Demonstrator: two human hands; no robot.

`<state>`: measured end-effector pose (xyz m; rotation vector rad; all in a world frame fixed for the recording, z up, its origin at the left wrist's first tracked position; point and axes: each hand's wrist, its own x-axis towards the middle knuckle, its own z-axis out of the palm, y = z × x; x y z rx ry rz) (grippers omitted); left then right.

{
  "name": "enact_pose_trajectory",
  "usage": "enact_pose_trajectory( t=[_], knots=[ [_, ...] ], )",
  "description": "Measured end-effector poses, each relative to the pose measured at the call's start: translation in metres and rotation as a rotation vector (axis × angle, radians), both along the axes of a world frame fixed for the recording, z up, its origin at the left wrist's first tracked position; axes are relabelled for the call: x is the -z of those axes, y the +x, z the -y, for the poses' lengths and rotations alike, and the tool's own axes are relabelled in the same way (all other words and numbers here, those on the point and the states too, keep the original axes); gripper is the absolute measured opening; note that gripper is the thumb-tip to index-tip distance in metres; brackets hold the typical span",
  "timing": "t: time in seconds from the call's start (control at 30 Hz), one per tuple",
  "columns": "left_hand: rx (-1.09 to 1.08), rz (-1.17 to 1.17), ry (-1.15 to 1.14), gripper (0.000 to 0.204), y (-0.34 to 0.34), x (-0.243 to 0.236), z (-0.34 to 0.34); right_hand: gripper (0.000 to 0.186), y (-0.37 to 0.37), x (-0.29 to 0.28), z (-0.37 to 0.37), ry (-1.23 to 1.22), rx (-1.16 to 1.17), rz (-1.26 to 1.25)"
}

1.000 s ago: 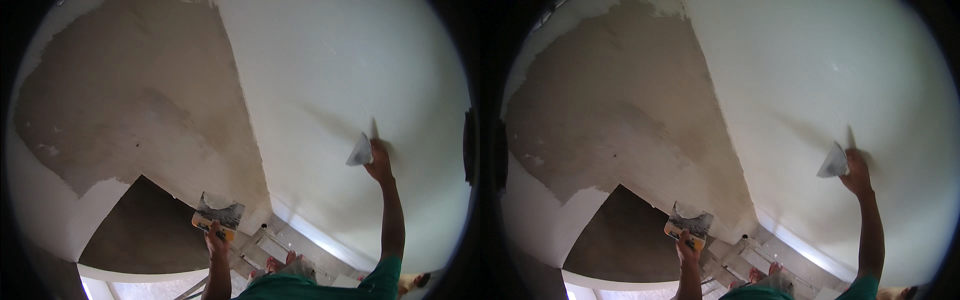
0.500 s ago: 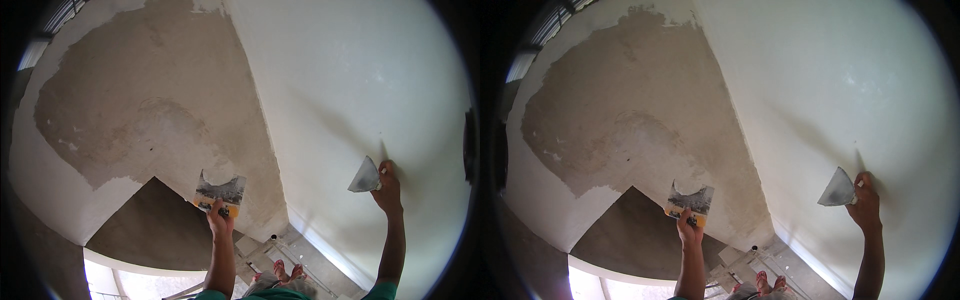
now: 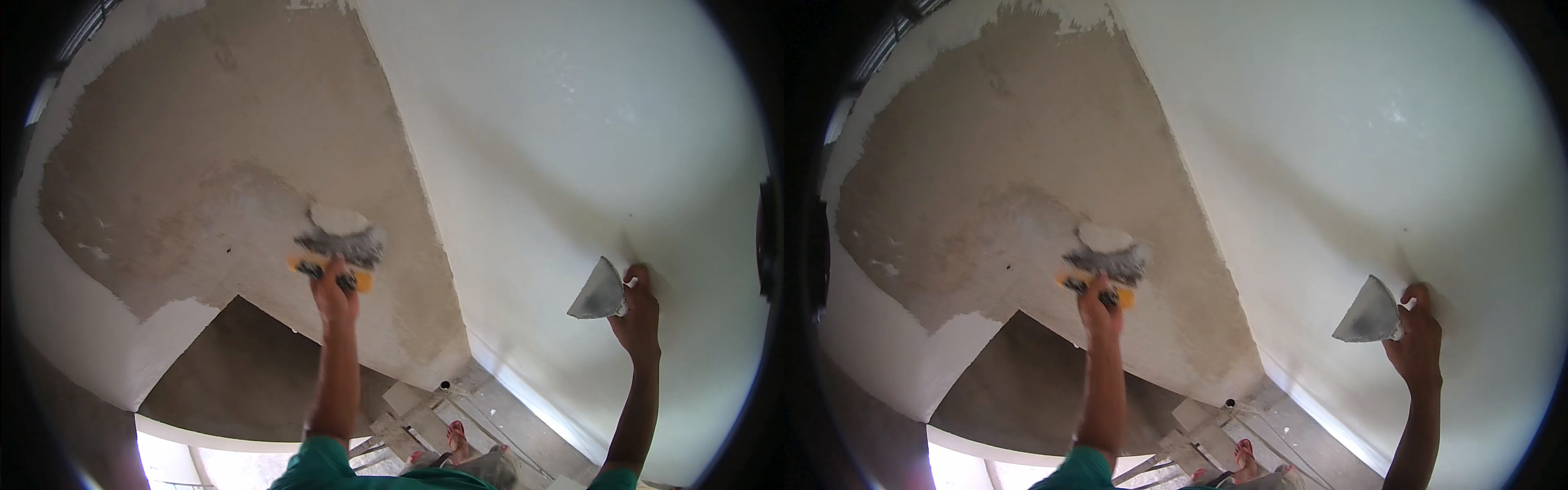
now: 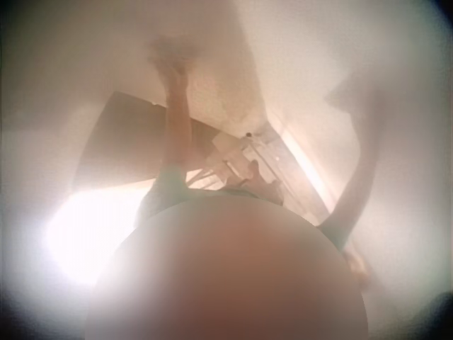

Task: The person climbs a scaffold and uses a trowel and hawk to apply plaster to a wall. They repeatedly scoop plaster from the hawk and spread it across the wall surface, smoothing it with the trowel.

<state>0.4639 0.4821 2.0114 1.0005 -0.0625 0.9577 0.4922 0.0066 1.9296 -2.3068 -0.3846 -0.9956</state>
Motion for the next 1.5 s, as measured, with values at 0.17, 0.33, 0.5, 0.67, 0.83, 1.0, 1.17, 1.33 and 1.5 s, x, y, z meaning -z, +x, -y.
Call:
enact_pose_trajectory(
  t=[0.17, 0.33, 0.5, 0.67, 0.83, 1.0, 1.17, 1.33, 1.5],
  knots=[
    [-0.415, 0.02, 0.642, 0.044, 0.036, -0.175, 0.023, 0.017, -0.01, -0.006, 0.002, 0.011, 0.009, -0.022],
    [-1.599, 0.384, 1.728, 0.041, 0.104, -0.312, 0.035, 0.021, -0.02, -0.01, -0.004, 0.011, 0.042, -0.099],
    [-2.027, 0.188, 1.852, 0.043, 0.164, -0.369, 0.032, 0.023, -0.026, -0.021, -0.009, 0.018, 0.059, -0.093],
    [-2.138, -0.121, 1.929, 0.042, 0.229, -0.345, -0.006, 0.021, 0.005, -0.024, -0.02, 0.104, 0.003, -0.117],
    [-1.877, -0.202, 2.116, 0.042, 0.271, -0.272, -0.011, 0.02, 0.072, -0.034, -0.025, 0.064, 0.033, -0.078],
    [-2.073, -0.231, 1.931, 0.027, 0.225, -0.377, 0.002, 0.022, 0.057, -0.032, -0.035, 0.076, -0.008, -0.101],
    [-2.021, -0.503, 1.969, 0.027, 0.259, -0.395, -0.003, 0.023, 0.081, -0.032, -0.04, 0.093, -0.009, -0.145],
    [-2.011, -0.545, 1.981, 0.024, 0.277, -0.385, -0.009, 0.025, 0.082, -0.027, -0.043, 0.096, -0.01, -0.112],
    [-1.902, -0.515, 1.844, 0.023, 0.291, -0.349, 0.005, 0.026, 0.084, -0.029, -0.045, 0.047, 0.011, -0.064]
  ],
)
